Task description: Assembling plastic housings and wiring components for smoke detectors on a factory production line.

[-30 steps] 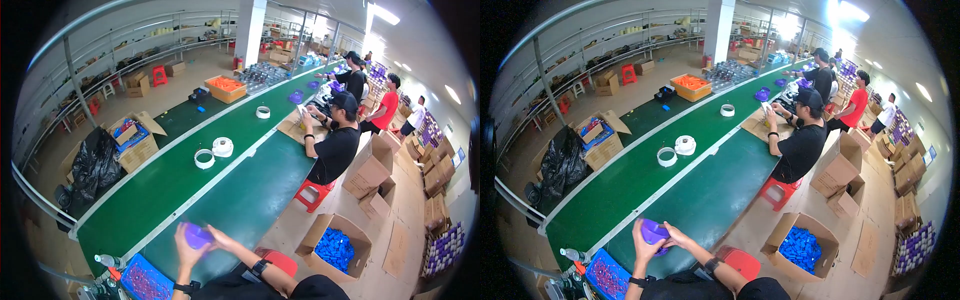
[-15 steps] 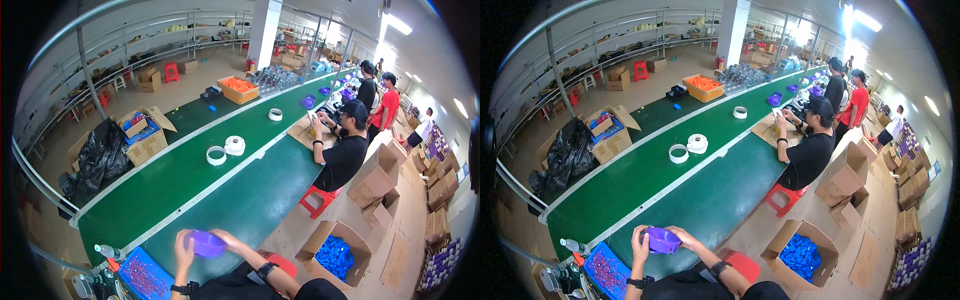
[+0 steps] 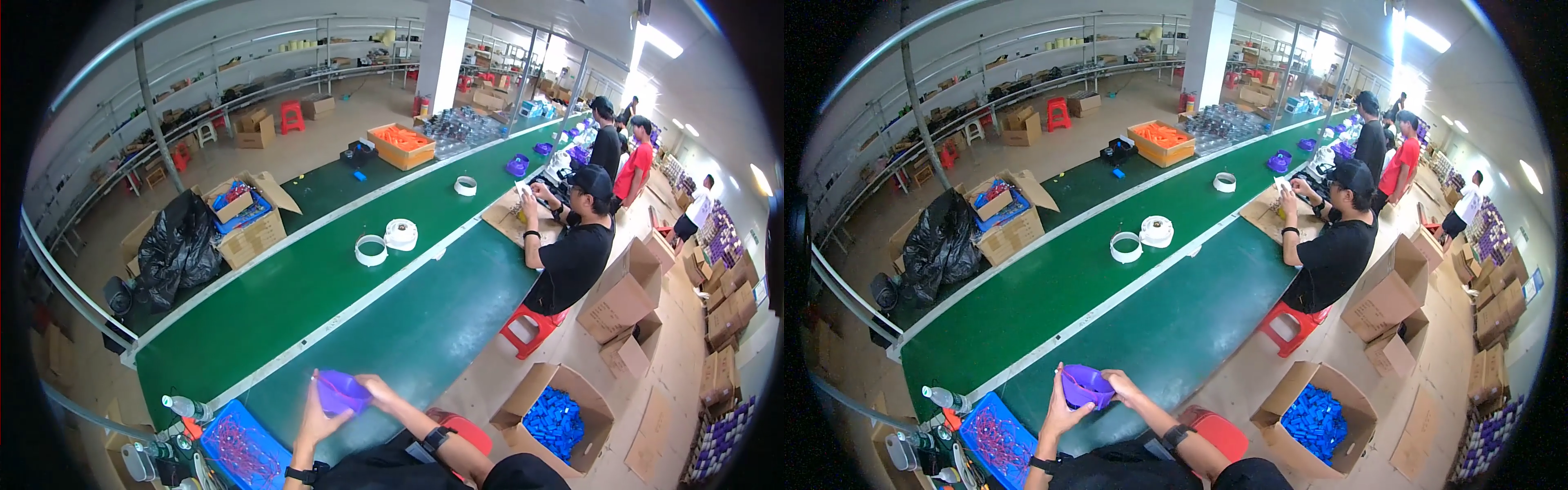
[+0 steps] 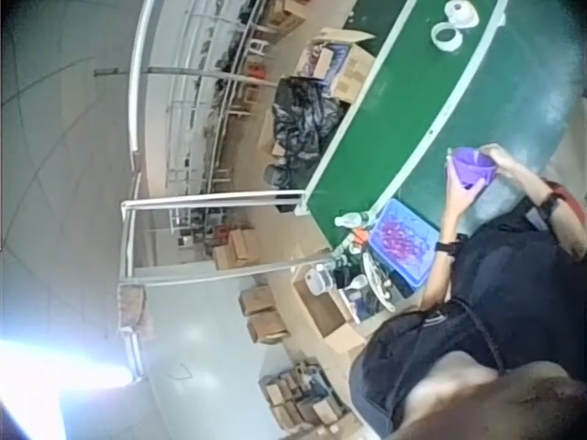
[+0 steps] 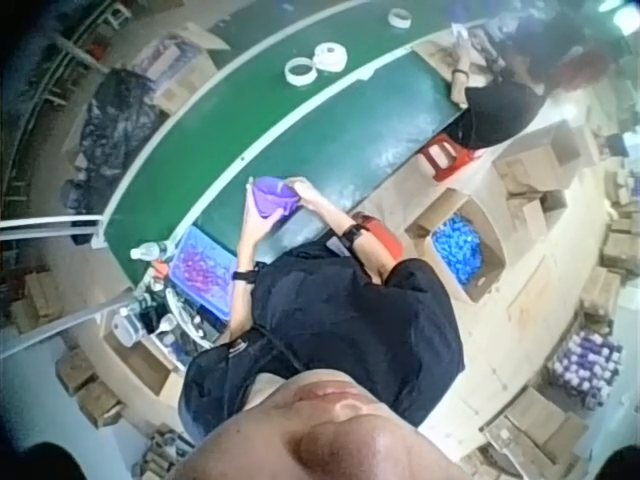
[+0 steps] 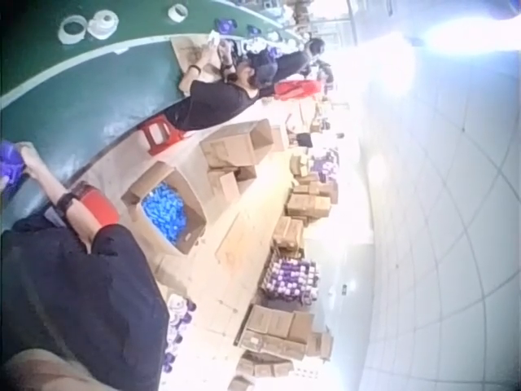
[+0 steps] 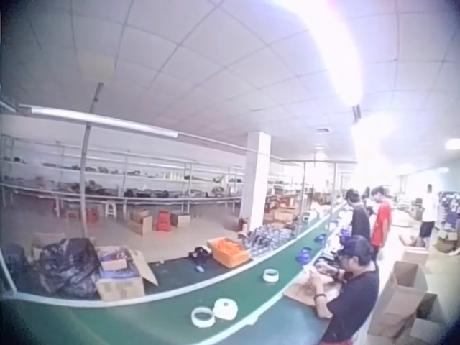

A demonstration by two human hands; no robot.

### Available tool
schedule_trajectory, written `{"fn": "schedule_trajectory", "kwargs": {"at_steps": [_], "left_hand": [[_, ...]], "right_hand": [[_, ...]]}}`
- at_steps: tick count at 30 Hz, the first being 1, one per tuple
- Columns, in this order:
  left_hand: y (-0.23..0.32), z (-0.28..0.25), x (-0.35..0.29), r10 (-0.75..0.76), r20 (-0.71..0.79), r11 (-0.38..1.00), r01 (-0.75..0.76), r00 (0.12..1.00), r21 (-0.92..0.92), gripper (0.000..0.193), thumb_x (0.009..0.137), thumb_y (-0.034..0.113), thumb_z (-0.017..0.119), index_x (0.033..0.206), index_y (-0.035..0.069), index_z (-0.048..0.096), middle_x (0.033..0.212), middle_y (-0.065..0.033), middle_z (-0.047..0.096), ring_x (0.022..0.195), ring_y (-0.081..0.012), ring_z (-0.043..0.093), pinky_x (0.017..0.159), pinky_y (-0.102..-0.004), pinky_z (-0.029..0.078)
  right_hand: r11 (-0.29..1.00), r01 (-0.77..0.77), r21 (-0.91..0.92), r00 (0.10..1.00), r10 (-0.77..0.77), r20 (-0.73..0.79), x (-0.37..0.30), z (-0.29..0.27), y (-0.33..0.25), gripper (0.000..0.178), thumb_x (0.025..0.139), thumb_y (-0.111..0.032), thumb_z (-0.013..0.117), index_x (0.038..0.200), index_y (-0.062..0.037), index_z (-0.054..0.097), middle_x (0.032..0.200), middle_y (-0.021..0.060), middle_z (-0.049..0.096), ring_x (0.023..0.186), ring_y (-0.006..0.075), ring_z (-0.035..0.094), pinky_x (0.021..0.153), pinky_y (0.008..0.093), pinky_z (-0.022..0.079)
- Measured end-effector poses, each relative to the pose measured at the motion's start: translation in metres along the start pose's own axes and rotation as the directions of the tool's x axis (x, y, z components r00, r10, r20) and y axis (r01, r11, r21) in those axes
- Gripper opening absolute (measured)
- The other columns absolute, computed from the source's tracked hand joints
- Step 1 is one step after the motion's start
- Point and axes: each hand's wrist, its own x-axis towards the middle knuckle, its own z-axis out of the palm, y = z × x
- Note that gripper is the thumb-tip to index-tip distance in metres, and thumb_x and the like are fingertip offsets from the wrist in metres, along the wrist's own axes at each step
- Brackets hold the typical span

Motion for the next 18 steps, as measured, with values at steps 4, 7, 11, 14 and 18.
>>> {"fn": "schedule_trajectory", "kwargs": {"at_steps": [4, 7, 11, 14, 18], "left_hand": [[-0.008, -0.003, -0.005, -0.066, -0.017, 0.997, 0.067, 0.998, 0.043, 0.112, 0.063, 0.034, 0.083, 0.143, -0.004, 0.014, 0.145, -0.0269, 0.024, 0.135, -0.0368, 0.028, 0.111, -0.0425, 0.024], [0.005, -0.019, -0.001, 0.052, -0.012, 0.998, -0.052, 0.999, 0.028, 0.103, 0.058, 0.034, 0.084, 0.137, -0.004, 0.03, 0.14, -0.0239, 0.033, 0.132, -0.0375, 0.032, 0.109, -0.044, 0.03], [-0.007, -0.022, 0.014, 0.146, 0.105, 0.988, -0.151, 0.984, 0.042, 0.065, 0.063, 0.021, 0.078, 0.121, 0.008, 0.053, 0.128, -0.0156, 0.05, 0.117, -0.0319, 0.051, 0.097, -0.0399, 0.043], [-0.013, -0.039, 0.011, 0.026, 0.153, 0.999, -0.029, 0.988, 0.016, 0.055, 0.064, 0.018, 0.077, 0.114, 0.006, 0.057, 0.115, -0.0132, 0.059, 0.101, -0.0262, 0.061, 0.085, -0.0365, 0.05], [-0.069, -0.048, 0.028, -0.406, -0.063, 0.891, 0.379, 0.912, -0.249, 0.045, 0.076, 0.027, 0.075, 0.107, 0.0, 0.056, 0.082, -0.0093, 0.067, 0.063, -0.0137, 0.064, 0.057, -0.0311, 0.054]], "right_hand": [[0.998, -0.008, -0.061, 1.0, 0.007, -0.022, 0.003, 0.002, 0.002, 0.035, 0.087, -0.016, 0.042, 0.112, 0.0013, 0.06, 0.101, 0.0149, 0.064, 0.088, 0.0264, 0.064, 0.074, 0.0441, 0.054], [0.963, -0.165, -0.215, 0.986, 0.154, -0.065, -0.009, 0.004, -0.021, 0.034, 0.088, -0.017, 0.046, 0.11, 0.0043, 0.061, 0.099, 0.0142, 0.064, 0.086, 0.0223, 0.064, 0.074, 0.0382, 0.053], [0.915, -0.239, -0.324, 0.969, 0.247, -0.016, -0.014, -0.039, -0.027, 0.037, 0.091, -0.019, 0.04, 0.11, 0.0072, 0.058, 0.097, 0.0146, 0.065, 0.087, 0.0219, 0.065, 0.074, 0.037, 0.054], [0.903, -0.327, -0.28, 0.939, 0.345, 0.016, -0.018, -0.017, -0.035, 0.04, 0.094, -0.023, 0.038, 0.115, 0.0067, 0.055, 0.097, 0.0173, 0.066, 0.085, 0.0241, 0.065, 0.07, 0.0354, 0.055], [0.948, -0.297, -0.116, 0.945, 0.309, 0.108, -0.011, -0.029, -0.039, 0.047, 0.096, -0.03, 0.036, 0.125, 0.0052, 0.047, 0.1, 0.0222, 0.066, 0.084, 0.0247, 0.066, 0.069, 0.0321, 0.054]]}}
